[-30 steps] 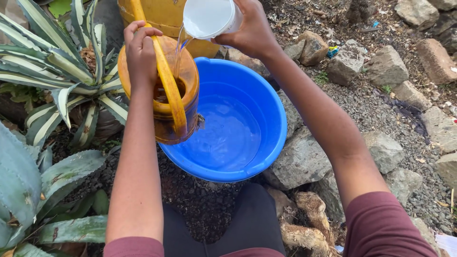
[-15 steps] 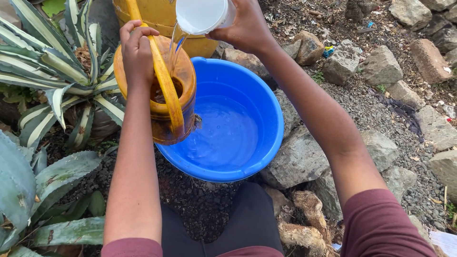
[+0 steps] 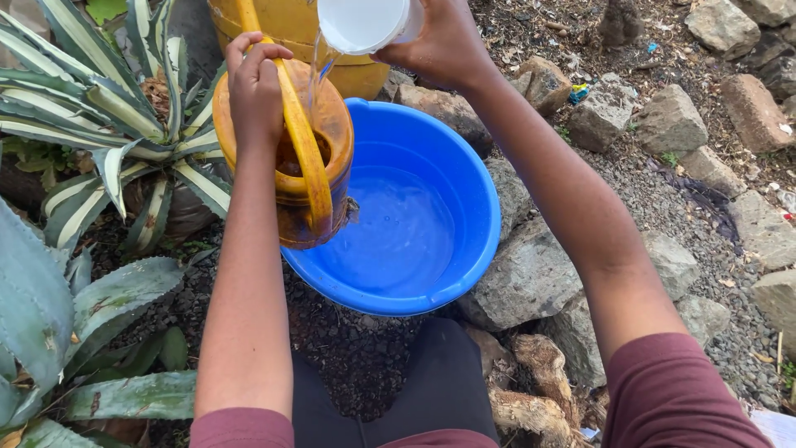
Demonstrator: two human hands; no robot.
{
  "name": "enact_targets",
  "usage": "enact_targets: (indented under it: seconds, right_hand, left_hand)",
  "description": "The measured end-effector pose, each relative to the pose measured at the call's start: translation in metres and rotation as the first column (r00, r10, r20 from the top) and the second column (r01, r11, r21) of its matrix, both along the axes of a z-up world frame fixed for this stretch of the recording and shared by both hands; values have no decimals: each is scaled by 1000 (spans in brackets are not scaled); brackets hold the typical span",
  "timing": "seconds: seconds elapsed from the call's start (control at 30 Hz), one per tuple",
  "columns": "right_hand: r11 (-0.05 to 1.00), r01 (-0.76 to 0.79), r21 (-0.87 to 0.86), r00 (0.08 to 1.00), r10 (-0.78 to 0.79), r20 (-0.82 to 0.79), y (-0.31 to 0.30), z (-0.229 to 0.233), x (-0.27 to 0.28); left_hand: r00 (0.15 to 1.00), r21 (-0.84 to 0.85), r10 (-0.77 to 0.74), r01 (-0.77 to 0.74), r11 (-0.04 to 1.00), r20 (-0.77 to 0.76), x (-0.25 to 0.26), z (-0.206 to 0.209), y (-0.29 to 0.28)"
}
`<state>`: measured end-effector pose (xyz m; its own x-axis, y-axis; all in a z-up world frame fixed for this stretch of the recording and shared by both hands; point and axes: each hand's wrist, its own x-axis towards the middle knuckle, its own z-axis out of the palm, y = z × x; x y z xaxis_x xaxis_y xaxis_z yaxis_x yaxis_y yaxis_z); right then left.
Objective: The person scoops water from a blue basin into a yellow watering can using a white cup, then walks to a garden bed and waters several agave plants.
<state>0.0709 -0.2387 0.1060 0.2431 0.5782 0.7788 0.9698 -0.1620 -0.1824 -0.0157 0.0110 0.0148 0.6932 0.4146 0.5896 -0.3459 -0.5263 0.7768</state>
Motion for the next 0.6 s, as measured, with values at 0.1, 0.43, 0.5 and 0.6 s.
enact_targets:
  seconds: [0.1, 0.43, 0.5, 0.6]
  right_hand:
    - [1000, 4, -9, 1000, -4, 25, 0, 1, -4]
    - [997, 76, -32, 996, -75, 55, -1, 2, -1]
    - [996, 83, -44, 995, -80, 67, -1, 3, 0]
    - [994, 88, -57, 994, -84, 76, 0, 6, -2]
  left_hand:
    - [1000, 5, -8, 7, 1000, 11, 2, -2, 2]
    - [1000, -13, -25, 25, 1000, 12, -3, 2, 1]
    - [1000, -8, -19, 20, 1000, 10, -3, 1, 1]
    - [1000, -2, -10, 10, 1000, 4, -3, 1, 1]
